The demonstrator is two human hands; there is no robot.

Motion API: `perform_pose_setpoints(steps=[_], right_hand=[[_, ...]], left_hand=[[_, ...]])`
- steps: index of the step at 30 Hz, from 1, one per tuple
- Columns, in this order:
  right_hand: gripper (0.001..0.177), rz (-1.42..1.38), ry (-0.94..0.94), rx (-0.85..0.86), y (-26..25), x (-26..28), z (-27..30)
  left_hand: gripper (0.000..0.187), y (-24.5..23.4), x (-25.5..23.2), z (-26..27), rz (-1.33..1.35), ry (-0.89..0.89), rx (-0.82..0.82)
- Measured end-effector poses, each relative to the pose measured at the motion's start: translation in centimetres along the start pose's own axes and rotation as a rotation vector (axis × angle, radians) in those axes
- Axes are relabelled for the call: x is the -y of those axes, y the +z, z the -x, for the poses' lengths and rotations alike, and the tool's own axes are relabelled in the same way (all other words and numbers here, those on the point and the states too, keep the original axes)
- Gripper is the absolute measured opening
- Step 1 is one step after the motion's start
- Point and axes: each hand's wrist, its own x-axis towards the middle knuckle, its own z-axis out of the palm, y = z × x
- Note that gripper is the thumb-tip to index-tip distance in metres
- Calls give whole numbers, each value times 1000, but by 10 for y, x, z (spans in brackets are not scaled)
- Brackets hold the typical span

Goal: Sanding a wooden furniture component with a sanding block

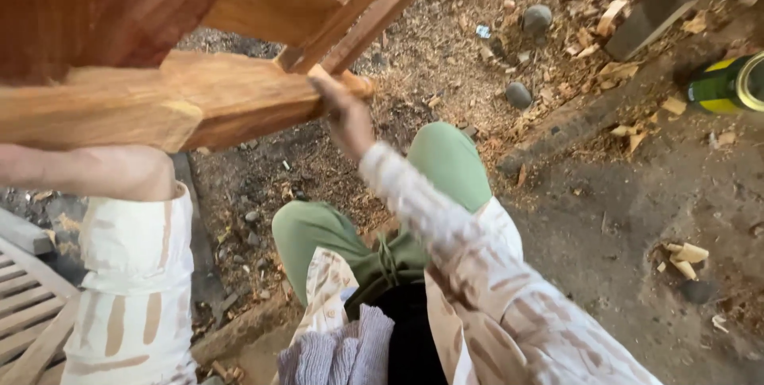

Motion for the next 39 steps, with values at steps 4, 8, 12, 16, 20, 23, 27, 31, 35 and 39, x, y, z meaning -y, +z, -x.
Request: perform_pose_setpoints(steps=[4,8,12,16,20,23,27,31,35,39], right_hand=[[63,929,-977,167,-36,-54,-15],[54,893,-466,-61,-66,-57,-68],[64,-192,-127,-102,67,15,66],[78,1125,-1276,121,47,-10,76],[78,1165,-727,2,-16,-43,9],[73,1052,-1056,30,24,-37,37],[62,963,-1354,150,87,-21,101],[70,1125,-1336,-23,15,-76,22],[70,1056,-1155,-121,27,-77,46],[82,1002,-1359,14,69,-53,66]], left_hand=[[58,-9,-1,6,-31,-82,-42],[99,11,-13,-7,27,-391,-518],[86,30,-22,-12,409,-263,-515],[99,53,-29,-12,82,-289,-515],[148,74,-63,-21,-270,-757,-380],[84,-27,-13,4,-370,-346,-136],[91,-21,-18,4,-329,-333,-219],[114,-11,-24,-3,-707,-484,-246],[69,-42,5,3,-258,-245,-148],[73,-54,5,5,-628,-250,-115]])
